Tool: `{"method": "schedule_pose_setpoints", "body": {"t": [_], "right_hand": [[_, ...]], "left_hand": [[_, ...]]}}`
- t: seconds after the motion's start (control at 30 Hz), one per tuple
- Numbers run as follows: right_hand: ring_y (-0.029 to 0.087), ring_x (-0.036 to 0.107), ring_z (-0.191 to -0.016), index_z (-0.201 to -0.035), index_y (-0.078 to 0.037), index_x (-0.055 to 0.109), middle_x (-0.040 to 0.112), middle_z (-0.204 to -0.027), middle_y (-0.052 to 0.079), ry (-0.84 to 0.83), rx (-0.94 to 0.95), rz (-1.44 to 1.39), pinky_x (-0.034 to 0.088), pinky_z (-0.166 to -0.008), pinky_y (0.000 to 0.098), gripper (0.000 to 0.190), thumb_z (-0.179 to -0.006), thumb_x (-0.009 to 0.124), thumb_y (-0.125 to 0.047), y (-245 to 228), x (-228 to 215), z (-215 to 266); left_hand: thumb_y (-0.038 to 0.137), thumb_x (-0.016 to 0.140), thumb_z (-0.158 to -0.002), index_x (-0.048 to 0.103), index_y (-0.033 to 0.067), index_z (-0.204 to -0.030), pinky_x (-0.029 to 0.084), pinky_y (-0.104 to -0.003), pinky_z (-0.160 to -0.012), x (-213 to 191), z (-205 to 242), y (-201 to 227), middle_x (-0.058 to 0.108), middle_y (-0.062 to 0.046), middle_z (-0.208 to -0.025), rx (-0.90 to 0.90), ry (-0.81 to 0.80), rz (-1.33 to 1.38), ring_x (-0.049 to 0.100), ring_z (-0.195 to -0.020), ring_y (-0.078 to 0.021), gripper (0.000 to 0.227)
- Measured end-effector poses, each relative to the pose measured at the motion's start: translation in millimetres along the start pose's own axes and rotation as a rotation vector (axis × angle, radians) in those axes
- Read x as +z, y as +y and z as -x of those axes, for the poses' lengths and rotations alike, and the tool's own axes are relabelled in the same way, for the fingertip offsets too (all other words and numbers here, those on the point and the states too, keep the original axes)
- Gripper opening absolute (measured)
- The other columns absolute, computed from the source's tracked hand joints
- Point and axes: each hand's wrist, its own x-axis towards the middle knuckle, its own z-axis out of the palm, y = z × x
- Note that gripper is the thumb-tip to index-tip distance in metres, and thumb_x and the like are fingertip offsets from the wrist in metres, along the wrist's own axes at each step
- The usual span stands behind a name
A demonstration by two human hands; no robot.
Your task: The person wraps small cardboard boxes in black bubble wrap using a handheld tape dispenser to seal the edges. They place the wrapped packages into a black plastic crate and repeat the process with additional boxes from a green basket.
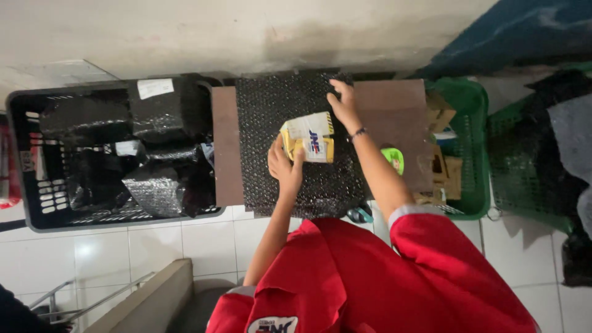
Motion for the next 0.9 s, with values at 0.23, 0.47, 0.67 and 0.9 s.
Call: {"method": "schedule_pose_setpoints", "body": {"t": [0.23, 0.47, 0.67, 0.9], "right_hand": [[0.044, 0.054, -0.115, -0.135, -0.002, 0.063, 0.061, -0.125, 0.023, -0.204, -0.278, 0.423, 0.045, -0.099, 0.0507, 0.060, -0.080, 0.081, -0.019, -18, 51, -58], [0.040, 0.056, -0.109, -0.107, -0.019, 0.078, 0.063, -0.109, 0.017, -0.292, -0.056, 0.717, 0.046, -0.093, 0.0481, 0.041, -0.070, 0.090, -0.034, -73, 35, -65], [0.028, 0.065, -0.104, -0.084, -0.010, 0.072, 0.069, -0.102, 0.006, -0.319, -0.411, 0.395, 0.048, -0.085, 0.0483, 0.027, -0.065, 0.088, -0.022, -161, -32, -62], [0.018, 0.074, -0.077, -0.097, -0.004, 0.064, 0.070, -0.089, 0.009, -0.699, -0.180, -0.033, 0.057, -0.069, 0.0323, 0.013, -0.089, 0.073, -0.009, -222, -85, 30]], "left_hand": [[0.045, 0.058, -0.098, 0.037, 0.0131, -0.157, 0.015, -0.057, -0.119, -5, 1, 14, 0.039, -0.020, -0.156, -0.023, -0.040, -0.032, 0.033, -0.145, -0.0376, 0.070], [0.036, 0.062, -0.099, 0.046, 0.0171, -0.155, 0.010, -0.062, -0.119, -12, -8, 27, 0.031, -0.023, -0.159, 0.108, -0.009, -0.164, 0.028, -0.147, -0.0413, 0.061], [0.022, 0.060, -0.100, 0.059, 0.0320, -0.142, 0.014, -0.061, -0.120, -26, 2, 45, 0.031, -0.024, -0.159, 0.295, 0.074, -0.228, 0.028, -0.148, -0.0423, 0.043], [0.021, 0.061, -0.099, 0.059, 0.0330, -0.142, 0.020, -0.062, -0.119, -30, 18, 41, 0.038, -0.019, -0.155, 0.282, 0.001, -0.214, 0.034, -0.146, -0.0389, 0.045]]}}
